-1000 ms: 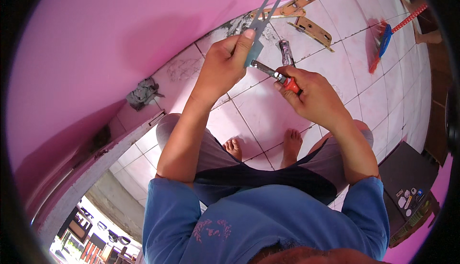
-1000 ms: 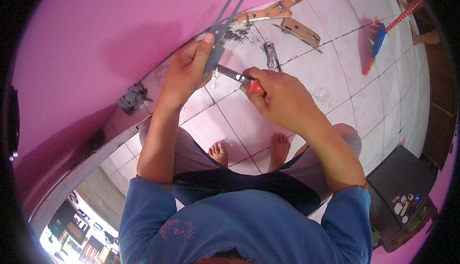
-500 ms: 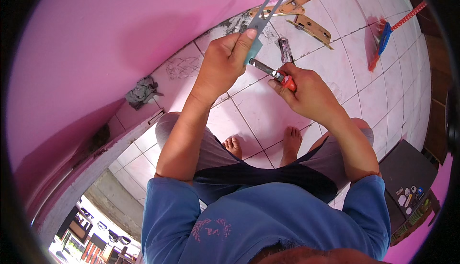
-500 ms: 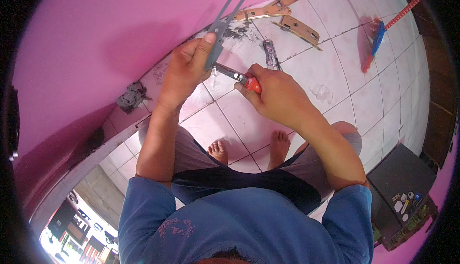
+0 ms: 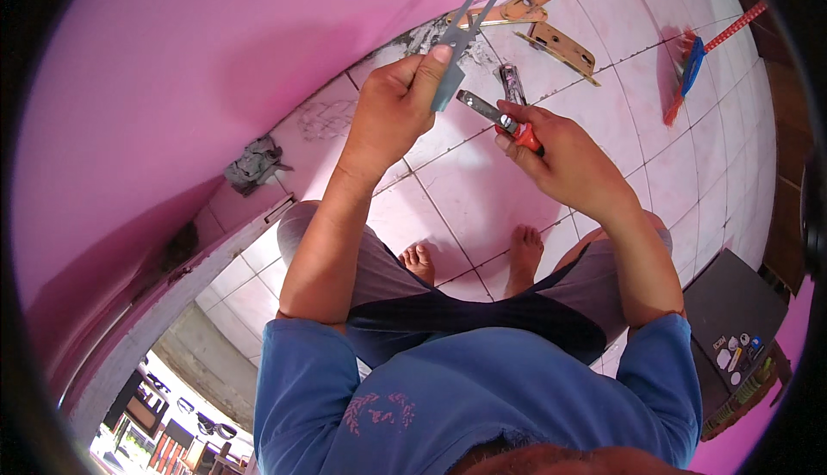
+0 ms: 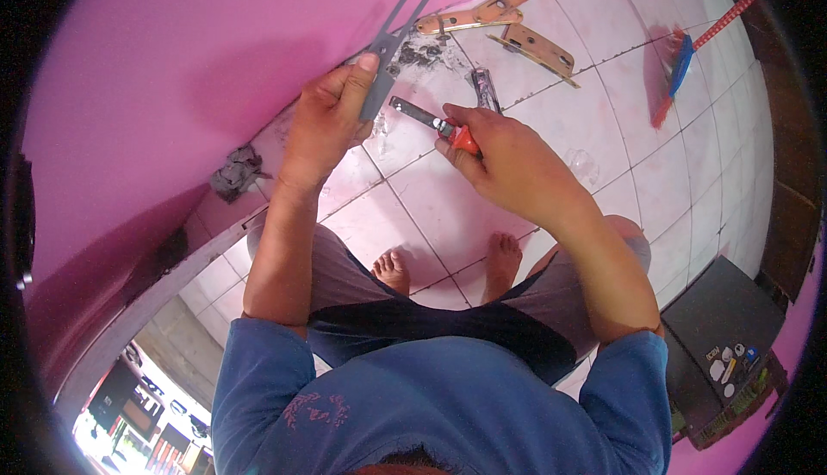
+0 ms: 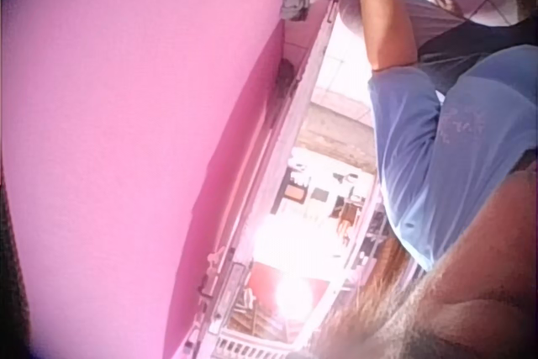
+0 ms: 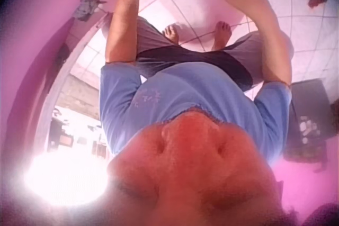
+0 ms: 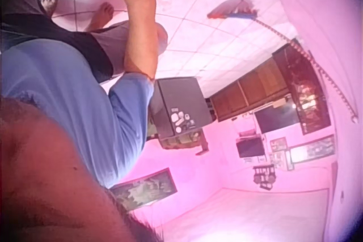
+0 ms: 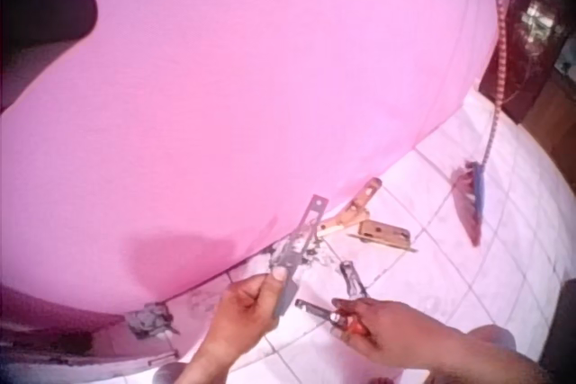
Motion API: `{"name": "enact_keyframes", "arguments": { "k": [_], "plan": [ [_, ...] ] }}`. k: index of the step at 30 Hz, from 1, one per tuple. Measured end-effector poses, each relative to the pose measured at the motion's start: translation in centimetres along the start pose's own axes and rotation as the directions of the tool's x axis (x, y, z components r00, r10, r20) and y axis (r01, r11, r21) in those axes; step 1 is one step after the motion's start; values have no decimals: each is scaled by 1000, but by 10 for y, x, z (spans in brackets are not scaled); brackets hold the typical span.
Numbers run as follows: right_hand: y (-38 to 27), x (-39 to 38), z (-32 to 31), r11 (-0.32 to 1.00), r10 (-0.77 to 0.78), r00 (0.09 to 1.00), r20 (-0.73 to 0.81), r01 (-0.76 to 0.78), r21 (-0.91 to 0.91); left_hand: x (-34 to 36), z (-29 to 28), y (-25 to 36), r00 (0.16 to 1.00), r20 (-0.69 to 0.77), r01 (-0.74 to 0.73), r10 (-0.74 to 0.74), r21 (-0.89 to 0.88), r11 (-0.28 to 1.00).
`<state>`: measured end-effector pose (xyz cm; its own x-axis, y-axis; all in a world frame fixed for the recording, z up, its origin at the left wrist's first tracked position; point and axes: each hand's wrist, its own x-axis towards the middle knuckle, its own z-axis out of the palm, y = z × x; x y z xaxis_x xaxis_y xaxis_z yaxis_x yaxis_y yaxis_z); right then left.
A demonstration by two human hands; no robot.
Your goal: The person trims a metal strike plate using pliers, aligns and screws it into the door frame using a screwdriver, and attaches the lock handle mechanism onto the door.
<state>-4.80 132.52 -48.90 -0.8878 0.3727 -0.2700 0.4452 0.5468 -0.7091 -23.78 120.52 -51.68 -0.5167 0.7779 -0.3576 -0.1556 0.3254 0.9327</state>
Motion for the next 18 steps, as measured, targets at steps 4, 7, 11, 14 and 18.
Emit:
{"name": "enact_keyframes", "arguments": {
  "k": [4, 7, 11, 14, 18],
  "plan": [
    [-1, 1, -1, 1000, 12, 1000, -3, -12, -12, -1, 5, 2, 1000, -1, 17, -17, -28, 999],
    [-3, 2, -1, 1000, 10, 1000, -3, -10, -17, 0, 7, 1, 999, -1, 35, -35, -44, 998],
    [-2, 3, 1, 999, 8, 1000, -3, -8, -44, 1, 9, -5, 1000, -27, -2, 3, 20, 1000],
    [-2, 3, 2, 998, 10, 1000, 5, -10, -58, 2, 8, -6, 999, -29, -18, 19, 32, 999],
    [-4, 4, -1, 999, 19, 1000, 16, -19, -33, 3, 7, -7, 1000, -20, 7, -6, 29, 1000]
  ]
}}
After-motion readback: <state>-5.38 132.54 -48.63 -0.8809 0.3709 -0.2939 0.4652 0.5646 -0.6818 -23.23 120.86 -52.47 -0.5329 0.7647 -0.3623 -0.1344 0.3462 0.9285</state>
